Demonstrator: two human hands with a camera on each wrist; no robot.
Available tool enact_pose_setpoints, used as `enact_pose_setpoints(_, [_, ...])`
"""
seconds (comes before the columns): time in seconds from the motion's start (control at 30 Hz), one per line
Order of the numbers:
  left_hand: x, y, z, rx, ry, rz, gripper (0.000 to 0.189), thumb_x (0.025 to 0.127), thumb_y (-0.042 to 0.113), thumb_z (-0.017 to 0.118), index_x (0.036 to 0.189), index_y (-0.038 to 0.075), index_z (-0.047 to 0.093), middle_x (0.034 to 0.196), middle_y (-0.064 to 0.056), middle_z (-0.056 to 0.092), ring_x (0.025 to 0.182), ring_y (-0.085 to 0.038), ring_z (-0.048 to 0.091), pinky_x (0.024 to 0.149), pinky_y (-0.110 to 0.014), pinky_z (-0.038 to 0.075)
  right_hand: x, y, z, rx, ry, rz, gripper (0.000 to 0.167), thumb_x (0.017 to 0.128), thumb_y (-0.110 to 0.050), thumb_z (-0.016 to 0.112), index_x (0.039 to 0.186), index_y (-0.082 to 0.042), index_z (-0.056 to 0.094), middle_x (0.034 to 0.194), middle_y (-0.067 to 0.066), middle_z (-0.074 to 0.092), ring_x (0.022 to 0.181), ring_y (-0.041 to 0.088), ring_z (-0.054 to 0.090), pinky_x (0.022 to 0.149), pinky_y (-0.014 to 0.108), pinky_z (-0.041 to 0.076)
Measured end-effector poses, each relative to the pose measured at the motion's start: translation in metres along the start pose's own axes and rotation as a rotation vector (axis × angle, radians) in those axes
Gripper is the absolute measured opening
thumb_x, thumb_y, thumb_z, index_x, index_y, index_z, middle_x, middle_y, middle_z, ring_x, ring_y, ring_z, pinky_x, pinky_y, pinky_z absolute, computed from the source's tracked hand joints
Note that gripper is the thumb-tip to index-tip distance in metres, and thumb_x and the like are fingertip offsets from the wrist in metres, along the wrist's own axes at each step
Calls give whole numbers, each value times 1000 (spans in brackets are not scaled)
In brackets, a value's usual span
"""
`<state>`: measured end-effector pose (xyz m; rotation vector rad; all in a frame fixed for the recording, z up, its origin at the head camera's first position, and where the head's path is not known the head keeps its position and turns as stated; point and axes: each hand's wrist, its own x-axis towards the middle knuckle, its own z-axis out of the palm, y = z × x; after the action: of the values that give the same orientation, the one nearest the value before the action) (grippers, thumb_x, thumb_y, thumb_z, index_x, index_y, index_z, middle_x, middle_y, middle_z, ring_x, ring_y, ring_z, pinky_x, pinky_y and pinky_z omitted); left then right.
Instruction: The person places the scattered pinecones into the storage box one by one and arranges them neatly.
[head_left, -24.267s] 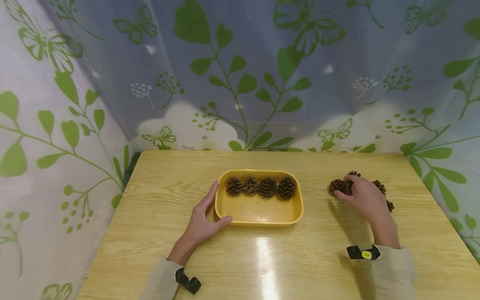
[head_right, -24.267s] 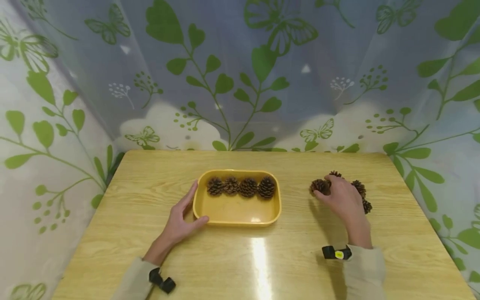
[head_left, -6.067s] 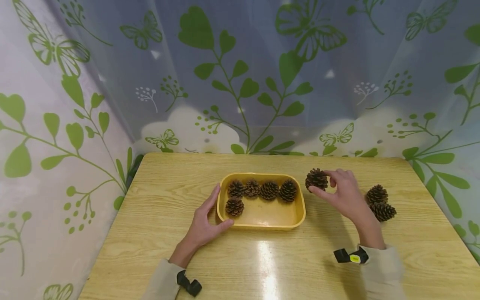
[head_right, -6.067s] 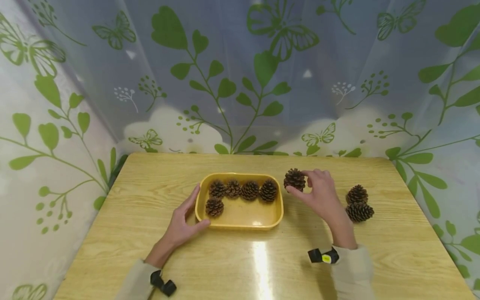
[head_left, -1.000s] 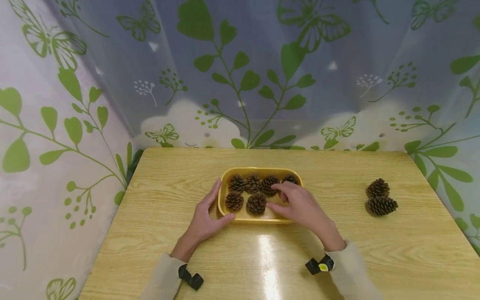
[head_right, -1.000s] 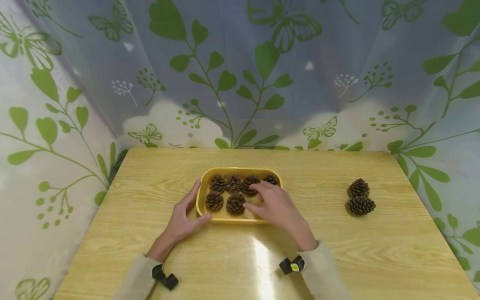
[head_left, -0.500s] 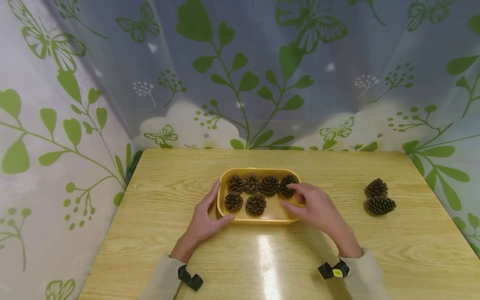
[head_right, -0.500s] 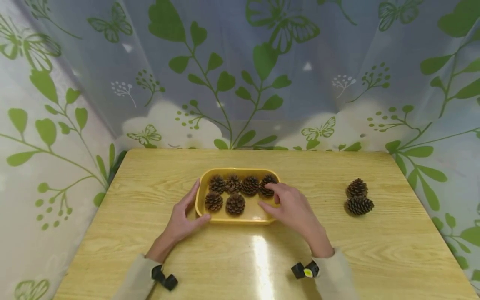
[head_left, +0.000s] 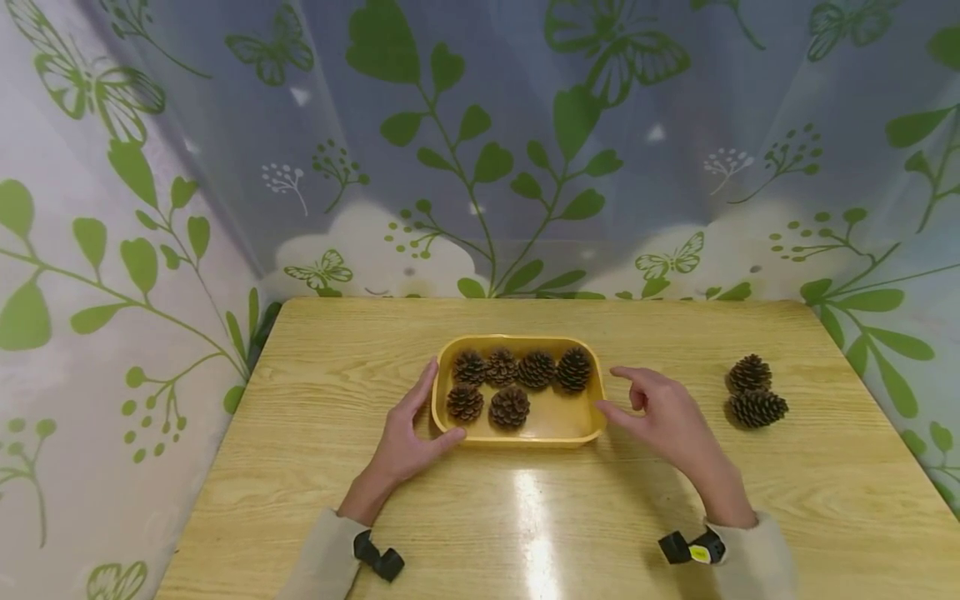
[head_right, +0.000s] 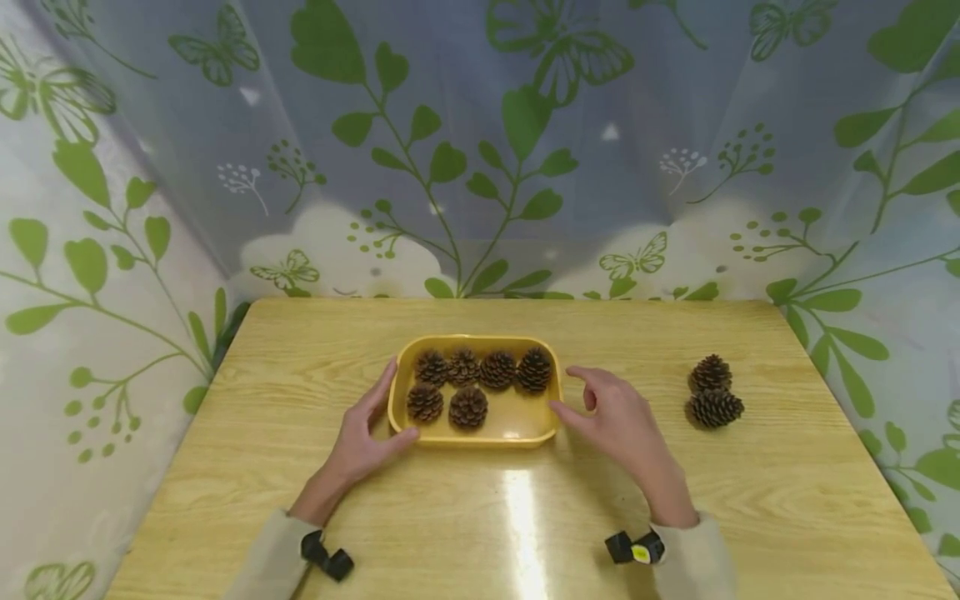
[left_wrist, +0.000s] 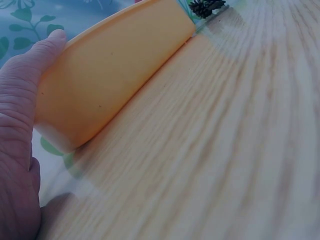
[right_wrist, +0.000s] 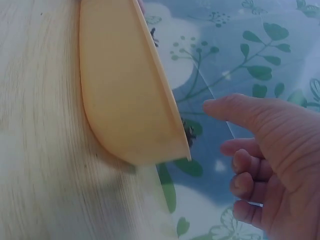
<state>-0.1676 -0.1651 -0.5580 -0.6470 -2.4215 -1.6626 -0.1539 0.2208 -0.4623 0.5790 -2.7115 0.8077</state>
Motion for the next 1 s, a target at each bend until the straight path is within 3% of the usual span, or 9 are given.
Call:
enact_pose_setpoints(0.3, [2, 40, -6, -37, -6, 3, 105, 80, 7, 88, 163, -4, 25, 167, -27, 26, 156, -40, 24, 125, -27, 19, -6, 15, -10, -35, 28, 13, 46, 86, -20, 88, 123, 1, 72, 66, -5, 46, 56, 6, 32, 56, 26, 34])
enact_pose_setpoints(0.43, [2, 27, -3, -29, 0, 7, 106, 79, 6, 88, 164, -1, 24, 168, -25, 25, 156, -39, 23, 126, -28, 18, -7, 16, -17, -46, 35, 32, 47, 85, -21, 88, 123, 1, 72, 67, -4, 47, 56, 6, 33, 57, 26, 35])
enact_pose_setpoints(0.6, [0, 4, 1, -10, 6, 0, 111, 79, 11, 90, 167, 12, 23, 172, -13, 24, 158, -30, 22, 127, -34, 18, -9, 23, -25, -65, 39, 86, 48, 88, -25, 86, 126, 2, 71, 67, -4, 48, 53, 7, 33, 54, 26, 32])
enact_pose_setpoints(0.77, [0, -1, 0, -17, 1, -4, 110, 81, 20, 90, 168, 21, 22, 172, -7, 23, 159, -24, 21, 128, -36, 18, -15, 31, -31, -80, 54, 115, 48, 90, -26, 85, 125, 3, 71, 67, -4, 50, 51, 9, 34, 53, 27, 33])
enact_pose_setpoints(1.0, [0, -1, 0, -10, 2, 15, 111, 81, 22, 91, 168, 18, 23, 172, -10, 24, 158, -29, 23, 127, -33, 19, -30, 42, -40, -106, 76, 156, 51, 91, -27, 83, 127, 4, 69, 70, -3, 54, 52, 7, 37, 54, 28, 35])
